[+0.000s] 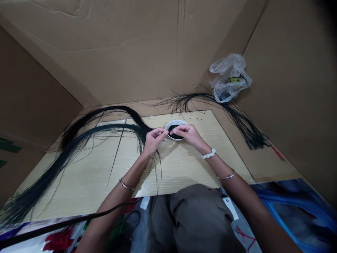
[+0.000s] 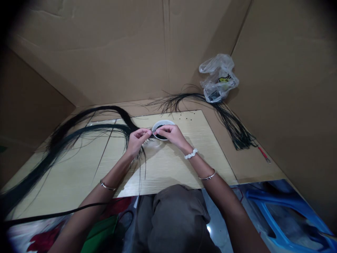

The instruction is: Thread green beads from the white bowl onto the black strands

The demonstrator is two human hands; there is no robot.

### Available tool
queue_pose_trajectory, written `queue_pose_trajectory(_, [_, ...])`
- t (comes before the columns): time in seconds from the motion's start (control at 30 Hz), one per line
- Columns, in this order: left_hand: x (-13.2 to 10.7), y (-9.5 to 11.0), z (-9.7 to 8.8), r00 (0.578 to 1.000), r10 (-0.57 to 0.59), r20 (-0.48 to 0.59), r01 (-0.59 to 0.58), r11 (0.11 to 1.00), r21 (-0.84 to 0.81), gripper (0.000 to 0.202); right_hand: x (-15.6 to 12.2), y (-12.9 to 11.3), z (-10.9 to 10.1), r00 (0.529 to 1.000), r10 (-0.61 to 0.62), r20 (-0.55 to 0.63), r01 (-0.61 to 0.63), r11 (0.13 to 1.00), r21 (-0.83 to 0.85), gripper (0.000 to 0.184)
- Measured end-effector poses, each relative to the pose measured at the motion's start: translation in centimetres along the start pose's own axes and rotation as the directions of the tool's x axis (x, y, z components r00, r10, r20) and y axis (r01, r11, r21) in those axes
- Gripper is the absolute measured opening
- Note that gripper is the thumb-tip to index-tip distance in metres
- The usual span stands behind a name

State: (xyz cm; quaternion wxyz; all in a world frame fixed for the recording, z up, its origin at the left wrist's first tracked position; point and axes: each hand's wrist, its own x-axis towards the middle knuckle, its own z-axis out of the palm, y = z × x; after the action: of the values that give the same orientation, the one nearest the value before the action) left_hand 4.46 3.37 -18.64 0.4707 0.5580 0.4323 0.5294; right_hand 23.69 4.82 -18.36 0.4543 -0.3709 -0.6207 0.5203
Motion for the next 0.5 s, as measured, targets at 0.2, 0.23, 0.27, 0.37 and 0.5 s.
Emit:
queue_pose_trajectory(0.2, [-0.03,0.19,0.04,1.000,-0.014,-0.016,0.013,1.000,-0.013,0.035,-0.10,-0.06,0.13,1.000,0.013,-0.012,-0.012,1.000,0.018,0.035])
queue_pose_trajectory(0.23, [-0.02,0.22,0.05,1.000,-0.014,-0.019,0.014,1.000,-0.015,0.035,-0.11,-0.04,0.14,1.000,0.012,-0.011,-0.012,1.000,0.021,0.035])
queue_pose_trajectory(0.27, [-0.01,0.22,0.05,1.000,-0.015,-0.021,0.015,1.000,-0.015,0.036,-0.10,-0.02,0.15,1.000,0.012,-0.008,-0.012,1.000,0.025,0.035])
queue_pose_trajectory(0.37, [0.05,0.14,0.05,1.000,-0.015,-0.025,0.015,1.000,-0.013,0.036,-0.08,0.05,0.19,1.000,0.012,-0.003,-0.012,0.999,0.033,0.036])
queue_pose_trajectory(0.5, [0.06,-0.09,0.04,1.000,-0.005,-0.031,0.005,1.000,-0.006,0.033,-0.07,0.06,0.27,1.000,0.007,-0.015,-0.007,1.000,0.014,0.035])
